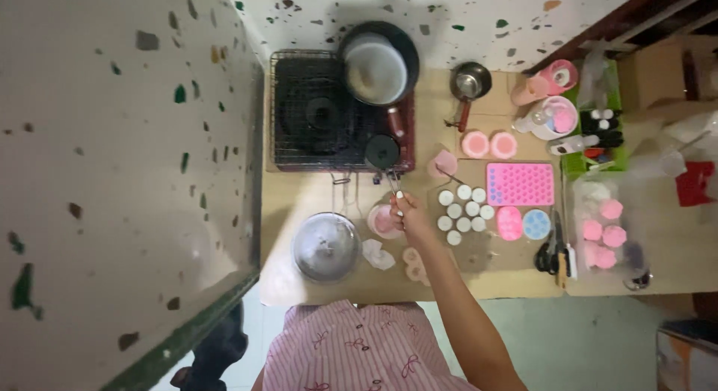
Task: Preparing and pouring scented wax into molds to create candles.
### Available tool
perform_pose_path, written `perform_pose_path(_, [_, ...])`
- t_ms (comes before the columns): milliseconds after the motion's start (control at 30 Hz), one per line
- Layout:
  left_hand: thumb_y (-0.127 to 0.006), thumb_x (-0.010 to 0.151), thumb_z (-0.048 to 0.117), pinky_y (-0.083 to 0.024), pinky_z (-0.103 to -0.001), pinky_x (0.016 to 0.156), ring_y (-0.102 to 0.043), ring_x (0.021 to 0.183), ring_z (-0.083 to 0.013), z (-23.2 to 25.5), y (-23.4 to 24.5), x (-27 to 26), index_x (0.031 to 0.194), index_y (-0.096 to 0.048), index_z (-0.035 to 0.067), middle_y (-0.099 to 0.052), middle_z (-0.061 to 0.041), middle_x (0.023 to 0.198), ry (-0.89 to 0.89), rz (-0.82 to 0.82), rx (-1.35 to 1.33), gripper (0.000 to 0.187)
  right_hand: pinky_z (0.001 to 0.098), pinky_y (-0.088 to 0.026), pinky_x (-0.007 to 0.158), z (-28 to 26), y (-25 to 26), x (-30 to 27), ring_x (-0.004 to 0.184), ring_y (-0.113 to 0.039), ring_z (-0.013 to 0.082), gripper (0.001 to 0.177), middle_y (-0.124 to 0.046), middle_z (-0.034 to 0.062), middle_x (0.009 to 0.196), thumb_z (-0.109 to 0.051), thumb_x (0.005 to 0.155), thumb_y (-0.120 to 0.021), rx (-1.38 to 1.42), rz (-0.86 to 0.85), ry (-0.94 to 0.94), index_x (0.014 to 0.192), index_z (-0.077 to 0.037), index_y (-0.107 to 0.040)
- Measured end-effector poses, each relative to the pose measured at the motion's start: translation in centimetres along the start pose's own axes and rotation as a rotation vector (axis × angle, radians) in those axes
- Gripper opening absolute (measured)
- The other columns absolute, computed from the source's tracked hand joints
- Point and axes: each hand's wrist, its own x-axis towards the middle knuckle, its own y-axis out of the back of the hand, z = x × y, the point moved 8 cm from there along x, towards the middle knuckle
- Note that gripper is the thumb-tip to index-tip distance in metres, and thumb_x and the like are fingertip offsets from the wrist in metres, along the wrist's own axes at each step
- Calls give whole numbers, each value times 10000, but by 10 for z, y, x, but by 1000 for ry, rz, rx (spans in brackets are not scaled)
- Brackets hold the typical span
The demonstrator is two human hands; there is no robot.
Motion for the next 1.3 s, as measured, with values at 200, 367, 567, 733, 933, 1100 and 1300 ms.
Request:
perform_pose_path(200, [-468,1030,463,-437,-372,1031,-585,1189,-254,-49,-104,18,1400,-578,-47,-660,-176,1291,11,1,-59,640,233,-274,459,-56,50,-45,540,-381,60,202,-492,-41,714,-281,1042,-519,-117,74,-62,969,-111,-600])
perform_pose_path(367, [-474,1030,464,-443,-367,1027,-592,1183,-247,-94,-147,37,1398,-581,-49,-667,-172,1287,30,32,-135,640,221,-316,496,-87,111,-53,588,-409,48,214,-507,-41,746,-267,1069,-527,-164,76,-24,1000,-81,-609])
perform_pose_path(567, [-480,1030,465,-451,-362,1023,-602,1175,-238,-130,-188,71,1395,-584,-52,-677,-167,1281,53,65,-210,641,224,-258,463,-100,176,-44,554,-358,53,203,-459,-49,708,-262,1063,-527,-169,44,-55,991,-82,-589])
perform_pose_path(733, [-485,1030,465,-457,-357,1019,-610,1169,-230,-155,-209,109,1392,-587,-55,-684,-162,1277,75,82,-264,642,222,-286,493,-104,215,-34,570,-389,58,209,-472,-40,706,-251,1066,-512,-206,91,-37,1013,-74,-610])
perform_pose_path(933, [-526,978,411,-501,-384,981,-647,1139,-281,-158,-215,127,1278,-646,-13,-705,-171,1220,-2,127,172,533,237,-277,505,-99,237,-18,594,-360,65,200,-465,-50,718,-258,1076,-505,-254,80,-63,1008,-91,-593])
perform_pose_path(1100, [-585,891,316,-565,-438,922,-698,1094,-375,-141,-214,132,1089,-746,52,-734,-192,1126,-154,162,945,367,238,-273,508,-97,240,-16,607,-360,63,210,-457,-60,728,-271,1076,-496,-230,67,-89,983,-98,-571])
perform_pose_path(1300, [-747,658,243,-540,-524,792,-686,863,-443,228,-375,4,799,-710,-2,-713,-248,839,-513,89,949,285,237,-245,488,-87,258,-25,588,-335,64,205,-425,-51,705,-251,1080,-501,-126,14,-91,972,-87,-558])
